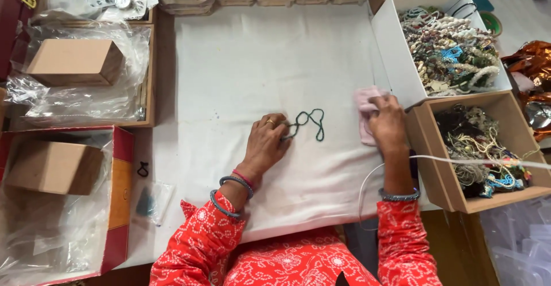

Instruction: The person places a small wooden item into a clear plastic bag and seals it, then stacks it with other similar bags. Next, the person picks up a dark beaded necklace and wipes it thoroughly with a pink cloth, cleaning the beads and string before placing it on the table.

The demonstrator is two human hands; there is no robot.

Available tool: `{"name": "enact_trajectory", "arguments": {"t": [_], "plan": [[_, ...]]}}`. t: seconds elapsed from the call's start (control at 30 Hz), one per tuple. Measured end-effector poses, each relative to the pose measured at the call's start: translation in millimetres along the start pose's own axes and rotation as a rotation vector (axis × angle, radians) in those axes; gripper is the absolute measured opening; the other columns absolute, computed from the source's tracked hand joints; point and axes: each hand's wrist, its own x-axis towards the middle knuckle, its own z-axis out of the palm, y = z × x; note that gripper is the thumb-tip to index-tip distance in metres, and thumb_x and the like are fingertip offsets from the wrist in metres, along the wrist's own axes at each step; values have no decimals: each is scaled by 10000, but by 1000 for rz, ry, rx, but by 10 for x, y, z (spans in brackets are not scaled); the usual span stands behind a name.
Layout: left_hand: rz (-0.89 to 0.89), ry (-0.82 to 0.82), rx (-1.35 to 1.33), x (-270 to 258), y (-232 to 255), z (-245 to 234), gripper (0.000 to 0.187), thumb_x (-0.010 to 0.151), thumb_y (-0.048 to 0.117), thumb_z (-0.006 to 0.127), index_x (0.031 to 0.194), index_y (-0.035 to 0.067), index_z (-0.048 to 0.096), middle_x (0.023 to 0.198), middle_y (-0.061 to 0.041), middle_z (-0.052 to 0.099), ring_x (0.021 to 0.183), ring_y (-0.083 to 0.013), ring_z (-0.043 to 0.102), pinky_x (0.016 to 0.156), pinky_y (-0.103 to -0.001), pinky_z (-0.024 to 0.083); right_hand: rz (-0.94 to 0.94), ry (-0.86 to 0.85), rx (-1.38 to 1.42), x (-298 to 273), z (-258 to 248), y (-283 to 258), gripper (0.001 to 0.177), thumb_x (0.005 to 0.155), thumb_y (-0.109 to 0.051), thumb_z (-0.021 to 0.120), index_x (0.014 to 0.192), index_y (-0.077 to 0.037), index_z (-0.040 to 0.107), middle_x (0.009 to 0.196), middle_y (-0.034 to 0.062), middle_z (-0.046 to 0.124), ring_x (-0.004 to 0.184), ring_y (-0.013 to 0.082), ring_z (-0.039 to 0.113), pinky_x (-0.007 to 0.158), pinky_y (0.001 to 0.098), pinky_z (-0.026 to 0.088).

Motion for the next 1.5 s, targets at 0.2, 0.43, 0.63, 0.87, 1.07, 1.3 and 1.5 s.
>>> {"name": "enact_trajectory", "arguments": {"t": [0.2, 0.43, 0.63, 0.87, 1.07, 1.3, 1.5], "plan": [[-82, 45, -44, -47, -204, 142, 116, 867, 85, 729, 979, 78, 699, 1238, -49, 659, 1232, -259, 571, 1014, -415, 448, -431, 36, 96, -492, 22, -1414, 422, 899, -3, 632, 1296, -134, 687, 1335, 145, 632, 1145, 342, 608, 978, 467, 513], [-80, 131, 40, -92, -305, 18, 155, 799, 53, 704, 953, 63, 687, 1250, -68, 628, 1209, -269, 562, 991, -422, 438, -534, 23, 52, -351, 589, -1239, 426, 927, -3, 630, 1342, -92, 662, 1380, 118, 615, 1211, 338, 574, 1004, 422, 537], [-110, 59, 51, -82, -254, -27, 103, 829, 105, 716, 899, 68, 649, 1225, -44, 618, 1201, -255, 557, 1007, -420, 428, -156, -63, -18, 12, 246, -847, 370, 824, 33, 674, 1123, -153, 784, 1321, 107, 627, 1129, 320, 586, 926, 403, 559], [-75, 88, 59, -105, -323, -5, 147, 843, 86, 699, 979, 49, 655, 1246, -53, 611, 1208, -246, 552, 1023, -417, 426, -649, -40, 138, -666, 294, -1487, 551, 834, 52, 646, 1308, -221, 711, 1322, 81, 666, 1202, 304, 606, 1020, 397, 520], [-67, 13, 36, -94, -234, -116, 125, 843, 101, 718, 939, 55, 651, 1236, -55, 607, 1207, -255, 545, 1020, -423, 423, -355, -75, 180, -251, 123, -725, 385, 819, 30, 696, 1122, -190, 787, 1330, 83, 665, 1189, 315, 604, 1024, 400, 511], [-88, 17, 26, -74, -194, -149, 138, 855, 108, 723, 970, 69, 659, 1243, -41, 616, 1234, -243, 547, 1048, -423, 415, 157, 144, 1614, -30, 197, -137, 296, 890, 124, 620, 1143, -6, 702, 1099, 81, 722, 986, 165, 718, 947, 301, 597], [-89, 220, -285, -31, 227, -196, 253, 918, 202, 764, 1058, 21, 656, 1262, -109, 619, 1108, -281, 638, 881, -407, 557, 126, 66, 1988, -122, 203, -442, 242, 1039, 49, 598, 1244, -60, 668, 1211, 26, 701, 1065, 131, 655, 918, 285, 556]]}}
